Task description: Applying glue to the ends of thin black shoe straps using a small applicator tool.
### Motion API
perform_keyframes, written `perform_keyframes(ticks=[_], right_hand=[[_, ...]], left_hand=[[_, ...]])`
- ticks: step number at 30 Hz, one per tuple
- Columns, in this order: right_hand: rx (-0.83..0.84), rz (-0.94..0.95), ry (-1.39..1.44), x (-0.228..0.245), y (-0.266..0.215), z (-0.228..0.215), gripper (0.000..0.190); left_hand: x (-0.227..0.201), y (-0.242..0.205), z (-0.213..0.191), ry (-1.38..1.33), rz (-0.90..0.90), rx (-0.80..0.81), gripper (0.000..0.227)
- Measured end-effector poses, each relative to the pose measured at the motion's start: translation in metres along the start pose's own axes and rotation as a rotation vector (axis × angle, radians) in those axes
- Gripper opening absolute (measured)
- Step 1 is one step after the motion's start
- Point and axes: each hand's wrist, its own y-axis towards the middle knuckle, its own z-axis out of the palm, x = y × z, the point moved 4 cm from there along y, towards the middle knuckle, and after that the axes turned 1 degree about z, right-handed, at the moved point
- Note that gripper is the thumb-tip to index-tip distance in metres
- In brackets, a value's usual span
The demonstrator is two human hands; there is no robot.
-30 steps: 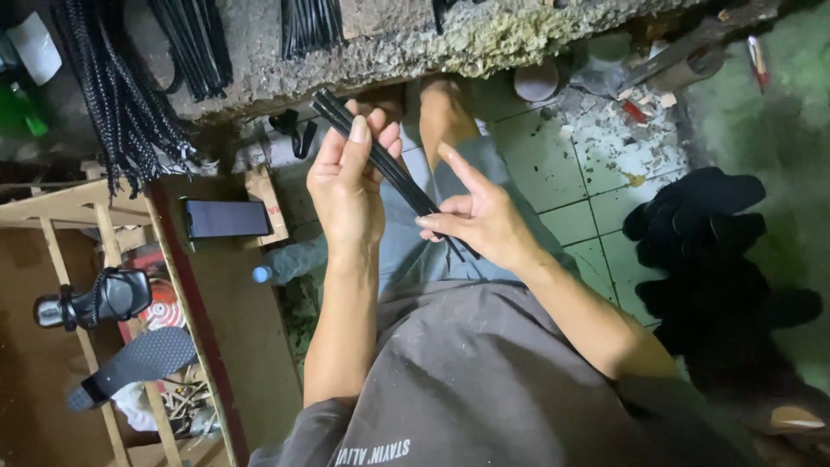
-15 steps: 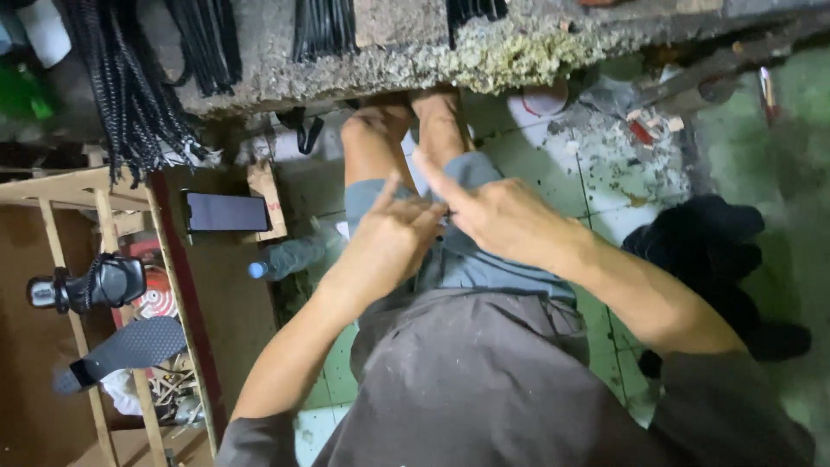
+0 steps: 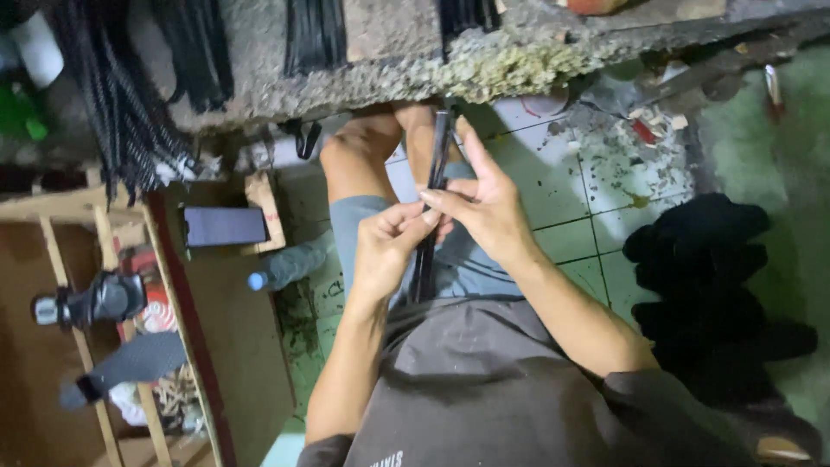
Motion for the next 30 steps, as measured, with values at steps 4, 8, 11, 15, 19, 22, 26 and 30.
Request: perform_keyframes(ticks=[4,8,11,15,19,22,26,30], right_hand=[[-0.127,0.011,-0.089,0.013,0.006,-0.009,0.092],[-0.098,-0.049,0.053,0.015,0.017,-0.021,0.094],[-0.065,-0.057,0.096,0.021,0.024,-0.026,0.090],[-0.028,-0.113,0.134,0.023,0.023,-0.022,0.092],[-0.034,-0.041,0.084,0.049,0.016,-0.010,0.090],[-0.028,-0.069,0.057,0.039,0.015,-0.009,0.088],[-0.006,-0.103,-0.031,0.021,0.014,-0.011,0.083],[0.019,-0.135,-0.063,0.026,0.018,-0.018,0.081]], left_hand=[[0.004,0.000,0.001,0.009,-0.062,-0.002,0.019],[0.008,-0.002,-0.006,0.099,-0.070,-0.012,0.019],[0.012,0.000,-0.011,0.140,-0.062,-0.009,0.019],[0.008,0.002,-0.003,0.045,-0.087,0.049,0.016],[0.008,0.002,-0.011,0.076,-0.127,0.059,0.019],[-0.003,0.009,-0.002,0.105,-0.136,0.111,0.029],[-0.017,0.018,0.004,0.164,-0.018,0.078,0.022],[-0.025,0.017,0.004,0.259,-0.022,0.155,0.018]])
